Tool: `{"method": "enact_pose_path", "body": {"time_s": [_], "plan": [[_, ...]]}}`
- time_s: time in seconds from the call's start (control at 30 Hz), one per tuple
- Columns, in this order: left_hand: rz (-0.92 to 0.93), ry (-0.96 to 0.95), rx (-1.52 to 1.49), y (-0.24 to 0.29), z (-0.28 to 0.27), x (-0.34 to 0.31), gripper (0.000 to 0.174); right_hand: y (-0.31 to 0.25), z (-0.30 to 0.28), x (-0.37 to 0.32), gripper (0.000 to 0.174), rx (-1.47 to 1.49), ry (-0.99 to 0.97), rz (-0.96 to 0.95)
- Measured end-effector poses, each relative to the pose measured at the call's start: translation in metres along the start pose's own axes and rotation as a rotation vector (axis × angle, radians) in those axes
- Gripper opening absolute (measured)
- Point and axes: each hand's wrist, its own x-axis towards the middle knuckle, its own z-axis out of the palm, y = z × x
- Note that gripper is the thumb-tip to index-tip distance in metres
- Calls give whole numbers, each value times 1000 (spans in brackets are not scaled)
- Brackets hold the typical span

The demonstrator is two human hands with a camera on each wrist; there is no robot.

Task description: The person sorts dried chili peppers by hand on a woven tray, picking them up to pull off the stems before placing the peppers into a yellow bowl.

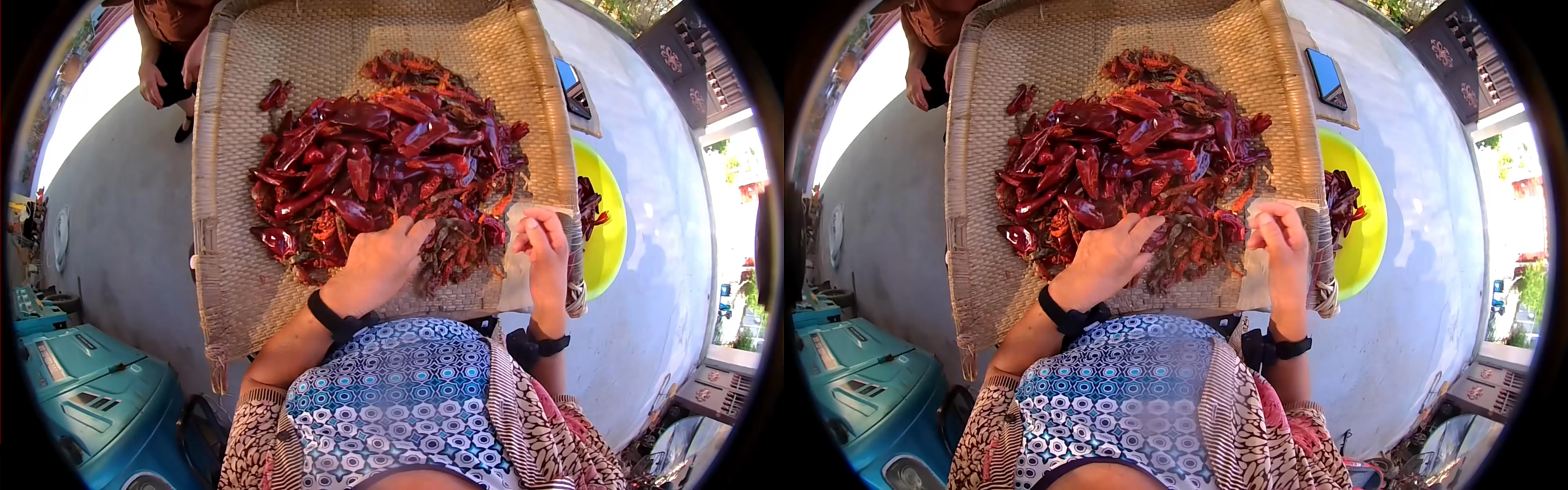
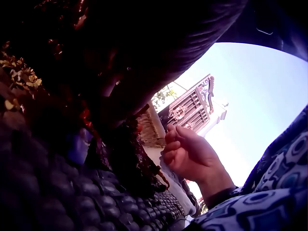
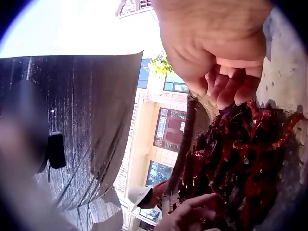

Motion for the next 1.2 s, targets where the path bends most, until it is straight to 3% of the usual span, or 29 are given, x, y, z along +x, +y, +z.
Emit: {"method": "enact_pose_path", "body": {"time_s": [0.07,0.17,0.27,0.4,0.5,0.6,0.63,0.73,0.8,0.83,0.9,1.0,1.03,1.13,1.2], "plan": [[23,107,-129,0,1,1,45,-2,19,-6,21,-221,-202,18],[22,173,-247,1,0,2,32,4,40,-10,26,-281,-352,24],[-51,170,-463,6,-5,3,24,2,57,-11,29,-504,-369,-132],[-66,185,-623,0,-6,4,22,-7,63,-10,22,-406,-442,9],[-256,179,-948,4,-8,5,24,-4,60,-12,18,-393,-451,103],[-249,147,-974,5,-19,6,27,-3,55,-12,15,-383,-444,76],[-113,263,-611,0,-23,7,29,-4,50,-10,16,-342,-408,86],[-64,407,-227,-14,-34,4,29,-5,28,-1,19,-121,-238,84],[-148,292,-42,-24,-46,-5,30,-3,13,5,24,160,-40,39],[-188,234,51,-27,-50,-8,30,0,0,10,27,380,-38,18],[-205,249,105,-29,-52,-11,30,3,-21,20,34,822,-35,-24],[-186,238,130,-32,-54,-13,27,0,-32,24,42,1134,-33,147],[-180,228,119,-31,-57,-14,26,3,-28,23,43,1116,-103,155],[-213,197,56,-24,-61,-15,25,3,0,7,39,556,-11,136],[-210,174,-22,-17,-66,-13,26,0,24,-1,32,308,-164,75]]}}
